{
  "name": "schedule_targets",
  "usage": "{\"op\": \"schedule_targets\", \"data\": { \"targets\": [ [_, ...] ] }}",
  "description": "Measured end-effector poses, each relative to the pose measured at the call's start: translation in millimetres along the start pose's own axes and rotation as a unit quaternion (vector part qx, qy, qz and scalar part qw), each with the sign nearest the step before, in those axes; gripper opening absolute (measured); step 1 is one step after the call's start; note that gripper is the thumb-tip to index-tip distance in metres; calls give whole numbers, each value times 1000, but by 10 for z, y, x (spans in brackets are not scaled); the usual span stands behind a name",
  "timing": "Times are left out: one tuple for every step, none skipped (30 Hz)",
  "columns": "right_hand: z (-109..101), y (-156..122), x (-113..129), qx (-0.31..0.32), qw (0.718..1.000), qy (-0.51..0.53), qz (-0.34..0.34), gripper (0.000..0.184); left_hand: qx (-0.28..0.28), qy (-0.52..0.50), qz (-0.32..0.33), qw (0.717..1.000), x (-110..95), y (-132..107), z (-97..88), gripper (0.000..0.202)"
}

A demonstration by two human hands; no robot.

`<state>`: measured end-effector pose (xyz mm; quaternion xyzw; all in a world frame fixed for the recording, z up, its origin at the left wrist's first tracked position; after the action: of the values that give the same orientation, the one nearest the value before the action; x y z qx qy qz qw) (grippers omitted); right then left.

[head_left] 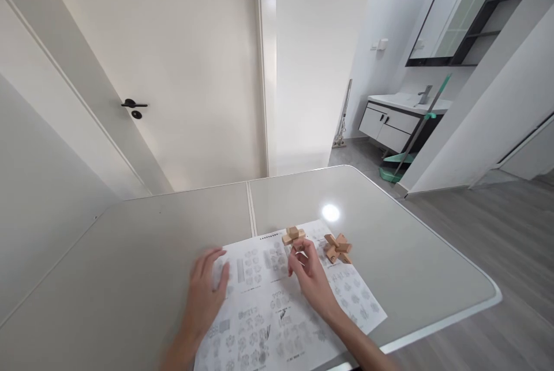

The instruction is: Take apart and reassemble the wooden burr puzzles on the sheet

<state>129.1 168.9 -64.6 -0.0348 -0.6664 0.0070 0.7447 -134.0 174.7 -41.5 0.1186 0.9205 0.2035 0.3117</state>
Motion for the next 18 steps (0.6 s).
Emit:
{"op": "schedule_targets", "data": {
  "targets": [
    [27,-72,45,20,1000,-9,-2,20,46,-66,-28,996,-139,21,103,37],
    [48,-128,84,37,999,-20,-4,20,99,-135,-64,984,-281,34,227,40],
    [63,-171,118,51,998,-32,-6,21,154,-202,-84,964,-448,45,357,44],
    [77,-201,148,65,997,-45,-11,22,198,-265,-93,939,-621,59,470,48],
    [86,-222,176,78,995,-61,-19,23,228,-325,-99,913,-779,79,559,51],
    [92,-236,202,89,993,-78,-31,24,254,-379,-104,884,-919,96,640,56],
    [93,-246,225,98,989,-97,-46,24,268,-421,-112,859,-1025,115,700,59],
    [90,-254,244,106,986,-115,-61,24,269,-448,-121,844,-1096,138,740,59],
    [81,-262,259,111,982,-131,-75,24,265,-464,-129,835,-1142,160,767,58],
    [68,-269,268,114,979,-145,-88,23,256,-472,-135,833,-1168,178,782,55],
    [53,-277,270,116,977,-153,-96,22,246,-476,-137,833,-1184,191,788,53],
    [39,-284,263,120,976,-152,-98,22,239,-480,-136,833,-1196,198,789,51],
    [23,-287,249,121,978,-140,-91,21,233,-487,-132,831,-1204,200,787,50],
    [3,-285,229,121,983,-119,-77,20,229,-496,-128,828,-1207,196,784,50],
    [-16,-279,207,120,987,-89,-57,21,224,-503,-124,825,-1203,190,779,51],
    [-33,-270,187,119,991,-54,-33,24,219,-509,-120,824,-1193,182,772,53],
    [-42,-259,172,123,992,-21,-9,28,215,-512,-115,823,-1179,176,763,56],
    [-40,-248,165,134,991,5,15,32,215,-512,-108,825,-1166,170,753,60]
  ]
}}
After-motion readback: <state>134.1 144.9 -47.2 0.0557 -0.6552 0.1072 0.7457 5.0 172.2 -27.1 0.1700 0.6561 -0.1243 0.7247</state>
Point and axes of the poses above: each hand's wrist, its own y-axis towards the middle knuckle, its own z-axis out of the palm, x = y × z, the point moved 7 cm from there along y, towards the middle knuckle, and after that the axes turned 10 degrees about z, right-handed, at the moved point
